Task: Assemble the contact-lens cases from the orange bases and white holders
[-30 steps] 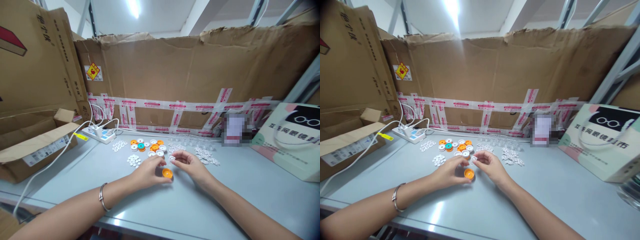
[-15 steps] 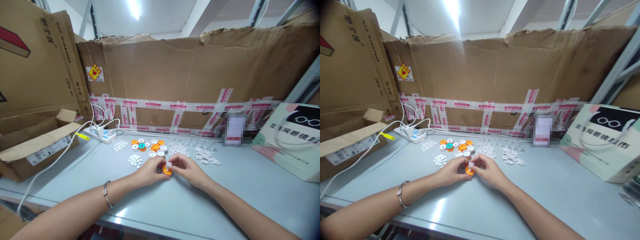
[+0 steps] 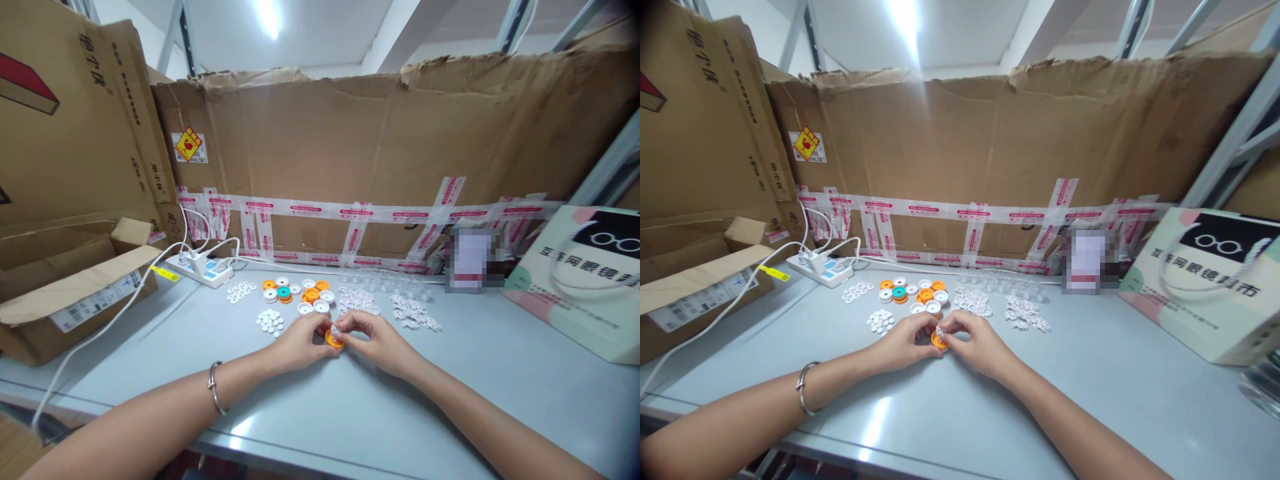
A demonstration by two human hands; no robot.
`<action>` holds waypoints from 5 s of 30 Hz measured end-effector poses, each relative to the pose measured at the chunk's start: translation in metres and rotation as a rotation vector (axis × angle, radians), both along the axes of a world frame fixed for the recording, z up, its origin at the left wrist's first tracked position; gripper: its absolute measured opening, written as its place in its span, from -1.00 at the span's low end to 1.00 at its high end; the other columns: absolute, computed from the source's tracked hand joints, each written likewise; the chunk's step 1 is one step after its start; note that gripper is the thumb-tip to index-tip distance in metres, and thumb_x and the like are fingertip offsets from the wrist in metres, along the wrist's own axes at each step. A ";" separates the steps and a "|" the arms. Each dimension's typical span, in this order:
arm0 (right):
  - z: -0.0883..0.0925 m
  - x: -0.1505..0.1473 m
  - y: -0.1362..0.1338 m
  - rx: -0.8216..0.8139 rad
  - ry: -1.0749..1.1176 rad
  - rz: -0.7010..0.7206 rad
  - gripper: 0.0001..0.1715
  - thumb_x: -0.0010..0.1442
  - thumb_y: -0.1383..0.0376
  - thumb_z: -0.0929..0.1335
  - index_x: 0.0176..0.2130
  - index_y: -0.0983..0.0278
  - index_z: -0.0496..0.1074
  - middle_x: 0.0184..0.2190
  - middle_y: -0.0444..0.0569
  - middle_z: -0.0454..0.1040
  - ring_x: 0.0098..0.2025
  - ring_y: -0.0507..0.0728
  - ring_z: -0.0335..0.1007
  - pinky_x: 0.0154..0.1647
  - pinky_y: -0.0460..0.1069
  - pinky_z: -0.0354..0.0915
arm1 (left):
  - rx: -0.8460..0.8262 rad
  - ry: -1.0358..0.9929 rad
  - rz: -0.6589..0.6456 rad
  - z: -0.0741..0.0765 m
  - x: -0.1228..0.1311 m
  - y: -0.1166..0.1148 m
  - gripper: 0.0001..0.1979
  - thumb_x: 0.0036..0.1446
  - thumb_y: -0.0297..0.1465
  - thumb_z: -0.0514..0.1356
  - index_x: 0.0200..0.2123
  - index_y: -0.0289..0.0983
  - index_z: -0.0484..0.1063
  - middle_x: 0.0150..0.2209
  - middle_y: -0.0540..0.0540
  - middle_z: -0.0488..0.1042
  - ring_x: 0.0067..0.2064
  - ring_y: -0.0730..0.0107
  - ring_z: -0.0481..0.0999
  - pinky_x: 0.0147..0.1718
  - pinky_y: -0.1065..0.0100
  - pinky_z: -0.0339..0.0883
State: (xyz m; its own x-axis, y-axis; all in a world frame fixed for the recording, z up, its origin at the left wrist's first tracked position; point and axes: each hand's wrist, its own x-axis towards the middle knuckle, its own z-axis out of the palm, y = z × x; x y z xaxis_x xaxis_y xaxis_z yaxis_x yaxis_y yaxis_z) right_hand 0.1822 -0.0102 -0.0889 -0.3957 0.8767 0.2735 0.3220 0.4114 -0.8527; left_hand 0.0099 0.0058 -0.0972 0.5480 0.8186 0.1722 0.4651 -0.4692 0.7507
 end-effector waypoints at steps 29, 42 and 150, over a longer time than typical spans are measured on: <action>0.022 0.067 0.040 0.100 0.102 -0.487 -0.66 -0.06 0.08 0.37 -0.34 0.27 0.41 -0.34 0.01 0.51 -0.25 0.18 0.42 -0.17 0.08 0.31 | 0.206 0.085 -0.030 0.003 0.001 -0.008 -0.85 -0.03 -0.38 0.15 -0.35 -0.32 0.41 -0.34 -0.07 0.36 -0.38 0.42 0.32 -0.40 0.45 0.18; -0.030 0.173 0.078 0.211 -0.078 -0.839 -0.63 -0.19 0.13 0.37 -0.36 0.29 0.43 -0.32 0.11 0.51 -0.21 0.29 0.40 -0.12 0.18 0.25 | 0.071 -0.061 -0.019 0.001 0.001 -0.010 -0.78 -0.06 -0.40 0.18 -0.28 -0.32 0.37 -0.30 -0.10 0.38 -0.30 0.38 0.38 -0.29 0.39 0.27; 0.013 -0.005 -0.011 -0.261 0.475 -0.086 -0.69 -0.13 0.16 0.46 -0.44 0.25 0.32 -0.38 -0.09 0.49 -0.27 0.09 0.41 -0.20 0.00 0.27 | -0.391 -0.490 -0.107 0.015 0.000 -0.016 -0.72 -0.08 -0.24 0.26 -0.36 -0.35 0.50 -0.39 -0.10 0.49 -0.33 0.36 0.42 -0.30 0.37 0.25</action>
